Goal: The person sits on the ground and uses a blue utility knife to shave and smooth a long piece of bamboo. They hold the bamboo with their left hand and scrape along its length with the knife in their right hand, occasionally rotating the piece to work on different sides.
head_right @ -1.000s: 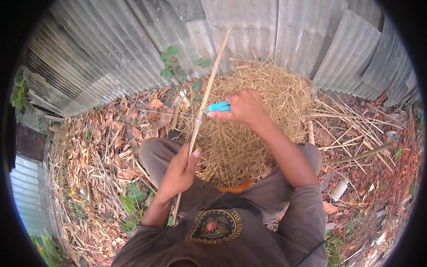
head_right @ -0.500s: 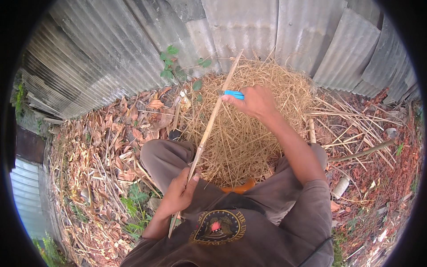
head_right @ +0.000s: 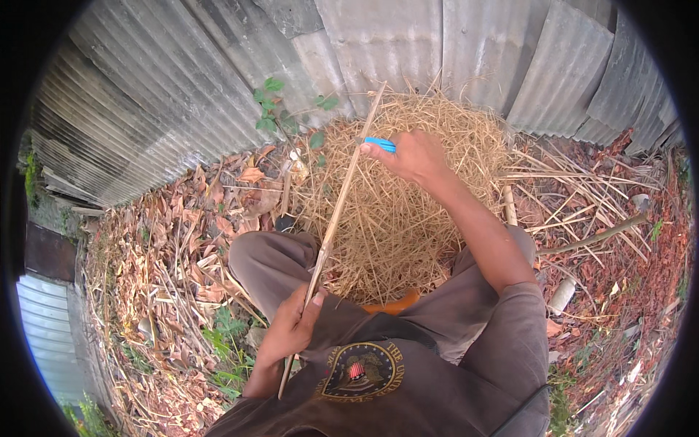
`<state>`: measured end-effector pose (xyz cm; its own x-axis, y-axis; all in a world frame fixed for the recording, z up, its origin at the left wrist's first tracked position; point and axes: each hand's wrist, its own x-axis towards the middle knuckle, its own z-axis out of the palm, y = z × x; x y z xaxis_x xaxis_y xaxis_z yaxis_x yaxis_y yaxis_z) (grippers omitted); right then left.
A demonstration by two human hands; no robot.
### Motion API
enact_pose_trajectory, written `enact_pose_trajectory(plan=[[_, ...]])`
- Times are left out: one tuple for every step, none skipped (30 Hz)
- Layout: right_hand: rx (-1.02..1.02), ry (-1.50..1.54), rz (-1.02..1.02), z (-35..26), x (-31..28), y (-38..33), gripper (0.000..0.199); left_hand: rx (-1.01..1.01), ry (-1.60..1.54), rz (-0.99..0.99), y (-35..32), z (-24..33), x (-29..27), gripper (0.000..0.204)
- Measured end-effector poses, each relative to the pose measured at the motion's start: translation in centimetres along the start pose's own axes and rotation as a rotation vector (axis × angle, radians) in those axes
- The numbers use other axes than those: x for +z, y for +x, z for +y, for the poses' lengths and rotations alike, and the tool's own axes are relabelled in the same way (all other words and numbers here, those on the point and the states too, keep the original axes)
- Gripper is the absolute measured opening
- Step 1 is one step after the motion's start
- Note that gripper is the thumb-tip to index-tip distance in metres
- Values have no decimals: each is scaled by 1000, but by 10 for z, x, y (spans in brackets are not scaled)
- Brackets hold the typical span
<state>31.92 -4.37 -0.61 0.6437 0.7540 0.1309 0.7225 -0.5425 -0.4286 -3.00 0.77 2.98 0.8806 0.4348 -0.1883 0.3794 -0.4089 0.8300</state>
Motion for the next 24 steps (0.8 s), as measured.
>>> enact_pose_trajectory(plan=[[-63,15,-41,-11,2,-5,83,-3,-4,15,0,-2,0,24],[-126,30,-83,-29,9,-21,84,21,-32,29,3,-7,-2,24],[-186,41,-132,-44,15,-37,84,41,-66,39,6,-13,-2,23],[-241,69,-152,-55,17,-50,84,59,-98,47,7,-17,-1,23],[-296,101,-170,-66,19,-61,83,31,-151,38,8,-17,-2,23],[-345,132,-189,-71,20,-68,83,3,-207,22,7,-18,-2,23],[-350,108,-183,-70,21,-68,81,-26,-263,6,7,-18,-2,23],[-354,85,-178,-69,22,-67,78,-23,-233,10,6,-17,-1,21],[-363,56,-163,-68,20,-63,76,-12,-201,18,8,-15,-2,20],[-365,58,-164,-68,18,-63,77,-1,-169,26,9,-12,-2,18],[-365,59,-165,-67,17,-63,79,18,-134,48,9,-9,-2,18],[-365,66,-165,-66,16,-63,81,34,-94,68,8,-5,0,18],[-390,40,-121,-64,17,-62,81,51,-54,89,8,-2,1,18],[-414,15,-78,-60,20,-59,81,58,-42,86,8,-2,3,17],[-437,-8,-32,-57,22,-55,81,66,-27,83,9,-1,3,17],[-458,-33,-12,-56,23,-53,78,73,-12,80,10,-1,4,17],[-478,-57,8,-54,23,-50,76,52,-8,77,10,0,3,17],[-497,-81,28,-53,23,-47,74,29,-4,73,10,3,2,16],[-510,-77,80,-51,24,-44,74,7,0,69,11,4,1,16],[-523,-73,132,-48,25,-40,74,3,3,74,11,5,1,16],[-534,-73,187,-46,26,-37,74,3,5,79,13,6,3,16],[-538,-75,186,-43,30,-36,73,2,6,83,15,7,3,16],[-542,-78,185,-40,37,-35,73,14,9,92,15,2,6,17],[-549,-80,185,-39,39,-33,73,26,12,104,15,-4,8,17]])
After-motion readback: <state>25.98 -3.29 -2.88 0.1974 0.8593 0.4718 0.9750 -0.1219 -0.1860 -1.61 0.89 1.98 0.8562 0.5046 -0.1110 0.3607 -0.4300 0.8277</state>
